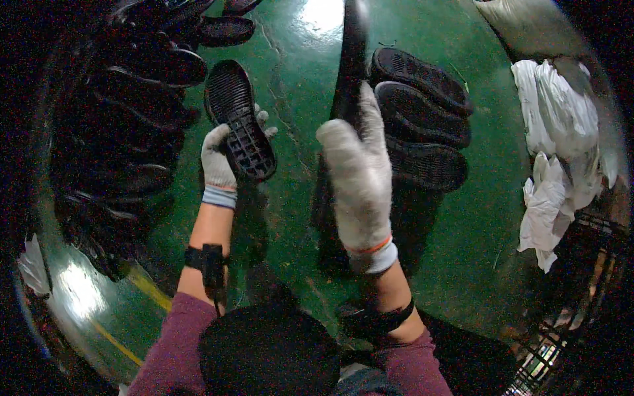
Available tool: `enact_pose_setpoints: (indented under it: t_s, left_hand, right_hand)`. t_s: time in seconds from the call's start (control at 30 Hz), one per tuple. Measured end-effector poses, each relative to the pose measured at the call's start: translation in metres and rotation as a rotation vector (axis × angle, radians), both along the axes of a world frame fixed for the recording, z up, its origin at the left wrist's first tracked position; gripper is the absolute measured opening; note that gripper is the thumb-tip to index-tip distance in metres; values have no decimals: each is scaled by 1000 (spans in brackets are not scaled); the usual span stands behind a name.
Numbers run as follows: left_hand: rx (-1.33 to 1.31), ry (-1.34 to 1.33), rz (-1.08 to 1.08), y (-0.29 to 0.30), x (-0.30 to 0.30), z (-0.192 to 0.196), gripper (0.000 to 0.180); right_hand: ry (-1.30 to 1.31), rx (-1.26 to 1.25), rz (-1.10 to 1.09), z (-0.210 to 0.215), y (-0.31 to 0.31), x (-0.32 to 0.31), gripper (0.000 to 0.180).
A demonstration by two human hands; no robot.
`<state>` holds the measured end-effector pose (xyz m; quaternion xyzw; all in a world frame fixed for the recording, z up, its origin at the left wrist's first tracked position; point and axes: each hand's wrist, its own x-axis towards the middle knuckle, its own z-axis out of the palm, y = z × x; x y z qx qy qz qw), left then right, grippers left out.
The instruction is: Sort and arrange black shoe soles from a pile on the floor into organized stacks.
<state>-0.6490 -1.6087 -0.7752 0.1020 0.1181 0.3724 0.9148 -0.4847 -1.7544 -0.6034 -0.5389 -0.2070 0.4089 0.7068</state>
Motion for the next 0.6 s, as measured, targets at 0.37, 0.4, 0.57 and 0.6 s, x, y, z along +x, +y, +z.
enact_pose_setpoints:
  t_s: [0.37, 0.4, 0.57, 0.6]
  left_hand:
    - [-36, 132, 75, -64, 11, 73, 81]
    - [113, 162, 29, -66, 12, 78, 86]
    - [96, 488, 15, -86, 28, 83, 71]
    - [187, 472, -42, -87, 23, 74, 71]
  right_hand:
    - [-1363, -390, 17, -22, 33, -55, 77]
    - [-1369, -485, 72, -32, 34, -59, 77]
    - [-1333, -471, 36, -43, 9, -37, 78]
    - [-1261, -454, 86, -38, 5, -30, 80]
